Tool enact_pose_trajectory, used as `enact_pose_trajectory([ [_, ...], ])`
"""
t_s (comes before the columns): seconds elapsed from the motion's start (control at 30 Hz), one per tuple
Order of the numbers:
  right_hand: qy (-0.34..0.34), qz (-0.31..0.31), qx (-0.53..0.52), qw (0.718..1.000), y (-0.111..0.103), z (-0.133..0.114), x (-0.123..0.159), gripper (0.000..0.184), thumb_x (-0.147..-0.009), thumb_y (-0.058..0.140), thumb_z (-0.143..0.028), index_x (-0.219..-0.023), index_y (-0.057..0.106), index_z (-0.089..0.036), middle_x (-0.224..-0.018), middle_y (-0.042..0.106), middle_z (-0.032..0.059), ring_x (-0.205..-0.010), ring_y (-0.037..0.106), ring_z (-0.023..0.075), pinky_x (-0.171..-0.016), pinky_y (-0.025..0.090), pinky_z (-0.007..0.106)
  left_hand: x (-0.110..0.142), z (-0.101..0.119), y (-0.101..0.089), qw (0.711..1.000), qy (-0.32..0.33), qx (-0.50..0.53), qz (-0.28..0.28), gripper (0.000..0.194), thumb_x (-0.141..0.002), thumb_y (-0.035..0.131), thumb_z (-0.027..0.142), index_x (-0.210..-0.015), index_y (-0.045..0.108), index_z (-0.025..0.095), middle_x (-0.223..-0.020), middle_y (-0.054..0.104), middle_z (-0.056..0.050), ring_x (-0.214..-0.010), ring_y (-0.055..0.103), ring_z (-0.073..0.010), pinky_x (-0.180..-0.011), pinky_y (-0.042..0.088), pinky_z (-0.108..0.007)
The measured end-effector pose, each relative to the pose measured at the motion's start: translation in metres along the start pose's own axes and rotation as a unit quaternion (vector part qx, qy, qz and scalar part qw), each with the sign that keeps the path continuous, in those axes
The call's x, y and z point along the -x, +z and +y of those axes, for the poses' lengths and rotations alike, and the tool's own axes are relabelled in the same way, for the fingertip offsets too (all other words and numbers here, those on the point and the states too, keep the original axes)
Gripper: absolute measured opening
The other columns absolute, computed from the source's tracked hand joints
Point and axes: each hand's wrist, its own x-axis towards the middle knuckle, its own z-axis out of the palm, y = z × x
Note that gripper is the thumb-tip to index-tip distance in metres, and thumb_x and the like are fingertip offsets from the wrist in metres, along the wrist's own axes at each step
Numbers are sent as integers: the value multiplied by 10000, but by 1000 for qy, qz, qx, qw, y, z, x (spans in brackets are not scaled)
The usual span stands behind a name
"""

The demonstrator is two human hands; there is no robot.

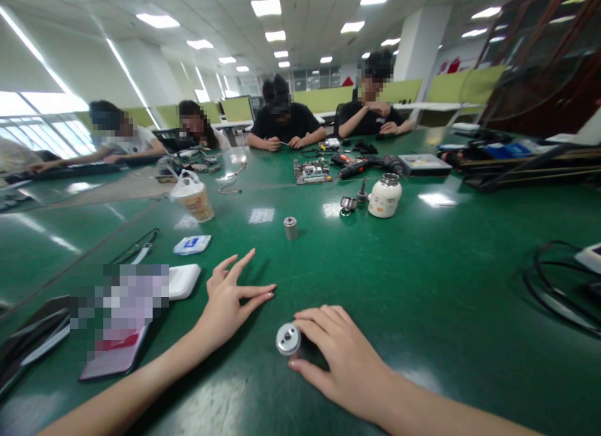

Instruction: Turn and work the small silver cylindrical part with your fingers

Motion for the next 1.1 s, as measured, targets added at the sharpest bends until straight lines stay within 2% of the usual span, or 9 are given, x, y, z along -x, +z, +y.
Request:
enact_pose_trajectory([
  [0.17, -5, 1, -2, 1000, 1, 1, 0, 341, -856, 687, -289, -1175, 588, -224, -1230, 631, 66, -1091, 552, 245, -948, 424, 407, 4, 25, -24, 992, 75, 99, 30, 218, -866, 688, 237, -1000, 760, 393, -1355, 567, -15, -1299, 354, -321, -1033, 349, -567],
  [0.23, -9, 1, -1, 1000, 1, 2, 0, 344, -861, 679, -285, -1185, 580, -220, -1229, 629, 73, -1090, 552, 246, -943, 426, 407, 10, 38, -35, 985, 117, 129, 9, 236, -889, 660, 243, -1042, 740, 404, -1359, 567, 4, -1317, 333, -314, -1038, 343, -560],
  [0.33, -13, 0, 0, 1000, 1, 2, 0, 348, -867, 672, -277, -1197, 573, -226, -1224, 626, 70, -1085, 553, 243, -937, 427, 408, 20, 50, -42, 980, 142, 139, -16, 252, -905, 636, 240, -1063, 724, 415, -1395, 529, 22, -1335, 303, -313, -1033, 339, -556],
  [0.53, -18, 1, 5, 1000, 3, 3, 1, 343, -865, 674, -277, -1189, 571, -229, -1234, 621, 71, -1105, 547, 249, -947, 423, 420, 25, 51, -35, 975, 139, 163, -54, 273, -919, 615, 229, -1091, 706, 421, -1402, 504, 20, -1341, 296, -303, -1050, 326, -552],
  [0.63, -19, 0, 3, 1000, 2, 3, 1, 316, -869, 666, -269, -1170, 576, -229, -1229, 624, 69, -1111, 548, 248, -951, 421, 417, 26, 51, -32, 969, 143, 190, -73, 272, -914, 621, 218, -1093, 703, 405, -1363, 541, 13, -1328, 320, -291, -1057, 333, -531],
  [0.87, -18, -10, -1, 1000, -1, 1, 0, 394, -866, 659, -259, -1237, 537, -207, -1235, 620, 86, -1113, 552, 238, -960, 418, 407, 28, 53, -26, 944, 97, 311, -49, 260, -914, 620, 169, -1099, 711, 329, -1077, 720, 0, -1159, 533, -225, -1042, 389, -444],
  [1.0, -15, -10, -1, 1000, 0, 1, 0, 357, -863, 667, -267, -1200, 561, -220, -1233, 622, 68, -1116, 553, 235, -958, 420, 407, 29, 53, -22, 915, 93, 389, -52, 231, -894, 655, 160, -1062, 723, 303, -1010, 763, 21, -1039, 630, -184, -976, 461, -360],
  [1.1, -18, -11, -2, 1000, 0, 1, 1, 352, -862, 671, -270, -1193, 564, -223, -1233, 623, 66, -1122, 553, 233, -960, 419, 405, 30, 53, -21, 916, 90, 389, -51, 215, -886, 664, 152, -1046, 729, 280, -1013, 767, 10, -1033, 645, -181, -947, 483, -329],
])
